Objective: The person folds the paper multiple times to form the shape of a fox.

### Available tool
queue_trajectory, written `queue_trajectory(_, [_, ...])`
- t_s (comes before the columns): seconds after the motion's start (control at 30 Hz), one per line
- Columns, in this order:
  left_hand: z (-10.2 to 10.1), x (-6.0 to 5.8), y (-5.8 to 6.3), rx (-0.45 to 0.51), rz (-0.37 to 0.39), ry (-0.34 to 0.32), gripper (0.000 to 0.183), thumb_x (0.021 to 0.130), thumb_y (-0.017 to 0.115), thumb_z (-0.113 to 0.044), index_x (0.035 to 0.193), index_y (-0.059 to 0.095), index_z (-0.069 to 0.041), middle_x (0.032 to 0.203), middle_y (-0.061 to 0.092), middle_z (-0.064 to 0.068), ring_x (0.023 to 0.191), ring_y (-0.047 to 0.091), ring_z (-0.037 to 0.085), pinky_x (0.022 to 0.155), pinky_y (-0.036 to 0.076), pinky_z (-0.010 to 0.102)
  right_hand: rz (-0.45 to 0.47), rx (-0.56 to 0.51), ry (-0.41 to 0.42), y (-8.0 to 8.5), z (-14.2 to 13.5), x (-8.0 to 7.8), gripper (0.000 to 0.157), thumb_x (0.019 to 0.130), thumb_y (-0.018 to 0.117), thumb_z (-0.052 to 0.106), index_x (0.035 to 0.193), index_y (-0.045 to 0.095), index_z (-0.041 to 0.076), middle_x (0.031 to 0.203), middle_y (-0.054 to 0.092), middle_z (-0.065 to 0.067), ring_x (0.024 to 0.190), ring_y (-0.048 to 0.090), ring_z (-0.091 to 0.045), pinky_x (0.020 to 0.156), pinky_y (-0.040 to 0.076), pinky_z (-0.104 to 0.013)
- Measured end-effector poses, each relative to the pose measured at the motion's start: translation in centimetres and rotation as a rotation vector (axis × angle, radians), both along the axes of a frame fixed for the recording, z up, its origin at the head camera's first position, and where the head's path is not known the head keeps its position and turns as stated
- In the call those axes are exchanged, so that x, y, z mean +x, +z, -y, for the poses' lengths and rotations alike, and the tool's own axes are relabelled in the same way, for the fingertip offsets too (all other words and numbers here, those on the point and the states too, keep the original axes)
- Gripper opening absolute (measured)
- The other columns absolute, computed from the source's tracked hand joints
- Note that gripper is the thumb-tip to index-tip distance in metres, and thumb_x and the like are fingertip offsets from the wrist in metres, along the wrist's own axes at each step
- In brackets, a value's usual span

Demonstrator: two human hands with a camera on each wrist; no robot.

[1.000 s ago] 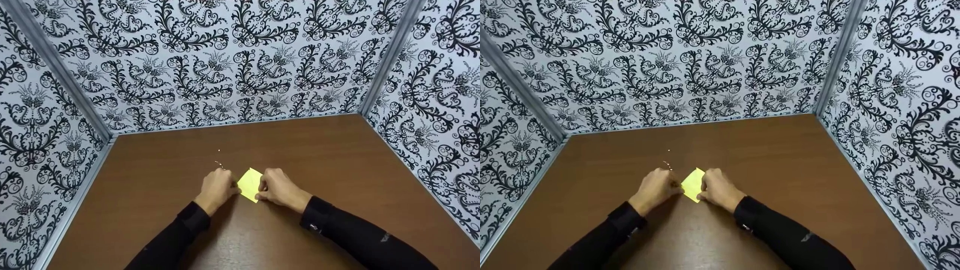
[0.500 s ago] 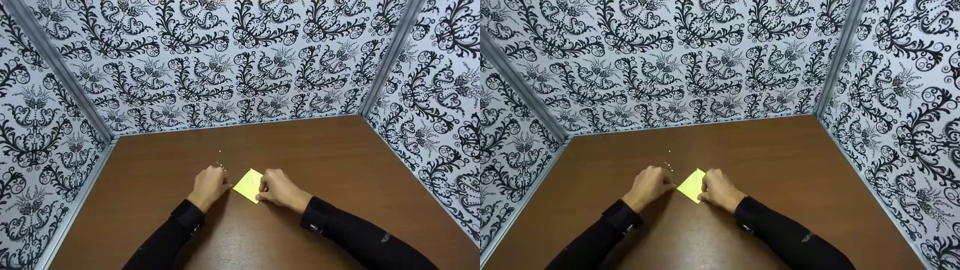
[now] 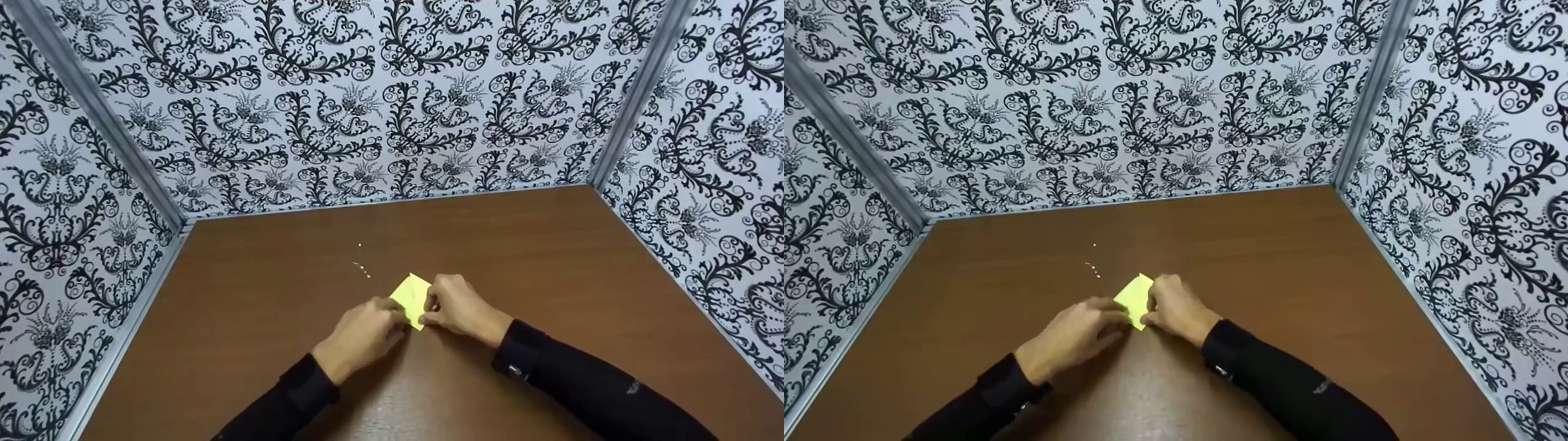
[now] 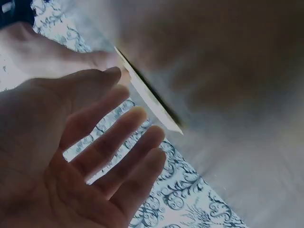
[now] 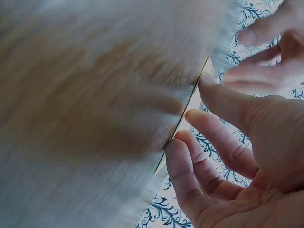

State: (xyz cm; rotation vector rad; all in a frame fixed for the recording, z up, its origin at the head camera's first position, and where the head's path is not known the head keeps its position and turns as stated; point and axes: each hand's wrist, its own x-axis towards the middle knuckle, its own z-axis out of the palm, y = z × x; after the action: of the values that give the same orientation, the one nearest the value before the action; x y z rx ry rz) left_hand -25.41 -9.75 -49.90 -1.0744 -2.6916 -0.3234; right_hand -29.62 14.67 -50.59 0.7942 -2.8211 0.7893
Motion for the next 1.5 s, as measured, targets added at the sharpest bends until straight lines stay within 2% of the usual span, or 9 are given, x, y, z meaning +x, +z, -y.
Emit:
queue_trajectory(0.2, [-0.3, 0.9, -0.4, -0.055, 0.046, -0.036, 0.018, 0.106, 0.088, -0.017, 0.123, 0.091, -0.019, 0.132, 0.085, 0.005, 0.118, 0.083, 0.027, 0.093, 0.073, 0.043, -0.011, -0.022, 0.002, 0.7, -0.5, 0.5, 0.01, 0.087, 0.1, 0.008, 0.085, 0.091, 0.01, 0.087, 0.079, -0.005, 0.081, 0.074, -0.02, 0.073, 0.06, -0.028])
queue_trajectory(0.37, [0.0, 0.8, -0.5, -0.048, 0.012, -0.055, 0.02, 0.108, 0.085, -0.017, 0.127, 0.09, -0.018, 0.129, 0.084, 0.005, 0.115, 0.084, 0.027, 0.091, 0.073, 0.042, -0.028, -0.084, 0.019, 1.1, -0.5, 0.8, 0.008, 0.088, 0.096, 0.002, 0.086, 0.09, 0.008, 0.087, 0.078, -0.006, 0.08, 0.077, -0.023, 0.072, 0.062, -0.028])
queue_trajectory(0.5, [0.1, 0.8, -0.7, -0.073, -0.047, -0.068, 0.021, 0.11, 0.083, -0.017, 0.13, 0.09, -0.019, 0.126, 0.083, 0.004, 0.111, 0.084, 0.025, 0.087, 0.073, 0.039, -0.067, -0.115, 0.085, -0.1, -0.5, 0.5, 0.011, 0.088, 0.099, 0.007, 0.082, 0.09, 0.01, 0.083, 0.078, -0.001, 0.077, 0.071, -0.013, 0.068, 0.059, -0.025])
queue_trajectory(0.6, [0.0, 0.8, -0.7, -0.08, -0.07, -0.071, 0.021, 0.11, 0.083, -0.018, 0.129, 0.09, -0.021, 0.125, 0.083, 0.004, 0.109, 0.083, 0.025, 0.087, 0.073, 0.039, -0.062, -0.111, 0.09, -0.5, -0.3, 0.7, 0.014, 0.087, 0.101, 0.009, 0.079, 0.09, 0.011, 0.078, 0.078, 0.003, 0.073, 0.064, -0.004, 0.065, 0.054, -0.023])
queue_trajectory(0.67, [0.0, 0.8, -0.7, -0.09, -0.077, -0.07, 0.021, 0.109, 0.083, -0.019, 0.13, 0.09, -0.022, 0.124, 0.082, 0.004, 0.108, 0.083, 0.025, 0.087, 0.073, 0.039, -0.048, -0.102, 0.076, -0.7, -0.2, 0.7, 0.015, 0.088, 0.102, 0.01, 0.078, 0.09, 0.012, 0.076, 0.079, 0.005, 0.071, 0.061, -0.002, 0.064, 0.052, -0.023])
queue_trajectory(0.7, [0.0, 0.8, -0.7, -0.097, -0.08, -0.069, 0.022, 0.11, 0.083, -0.02, 0.13, 0.09, -0.023, 0.124, 0.082, 0.003, 0.108, 0.083, 0.025, 0.088, 0.073, 0.039, -0.019, -0.087, 0.048, 0.2, 0.1, 1.3, 0.015, 0.086, 0.102, 0.006, 0.078, 0.09, 0.01, 0.076, 0.08, 0.003, 0.07, 0.06, -0.001, 0.063, 0.052, -0.023])
queue_trajectory(0.97, [0.2, 0.6, -1.0, -0.117, -0.1, -0.078, 0.025, 0.111, 0.081, -0.019, 0.132, 0.09, -0.026, 0.124, 0.083, 0.003, 0.109, 0.082, 0.024, 0.09, 0.072, 0.039, 0.047, -0.039, 0.006, 0.3, 0.2, 0.6, 0.019, 0.089, 0.103, 0.01, 0.075, 0.089, 0.014, 0.073, 0.083, 0.005, 0.066, 0.059, -0.001, 0.063, 0.05, -0.021])
queue_trajectory(1.27, [0.5, 0.4, -0.8, -0.106, -0.094, -0.094, 0.031, 0.105, 0.084, -0.011, 0.131, 0.091, -0.026, 0.125, 0.084, 0.003, 0.11, 0.082, 0.025, 0.09, 0.073, 0.039, 0.069, -0.002, -0.107, 0.4, -1.5, -1.8, 0.024, 0.094, 0.099, 0.012, 0.073, 0.088, 0.012, 0.081, 0.084, 0.0, 0.066, 0.06, -0.007, 0.065, 0.052, -0.026])
queue_trajectory(1.5, [0.4, 0.4, -0.9, -0.144, -0.02, -0.05, 0.035, 0.106, 0.083, -0.014, 0.137, 0.088, -0.029, 0.131, 0.082, 0.0, 0.114, 0.081, 0.024, 0.087, 0.073, 0.04, 0.126, -0.005, -0.202, 0.6, -2.9, -3.5, 0.023, 0.097, 0.095, 0.006, 0.075, 0.088, 0.009, 0.087, 0.088, -0.007, 0.061, 0.066, -0.013, 0.065, 0.054, -0.029])
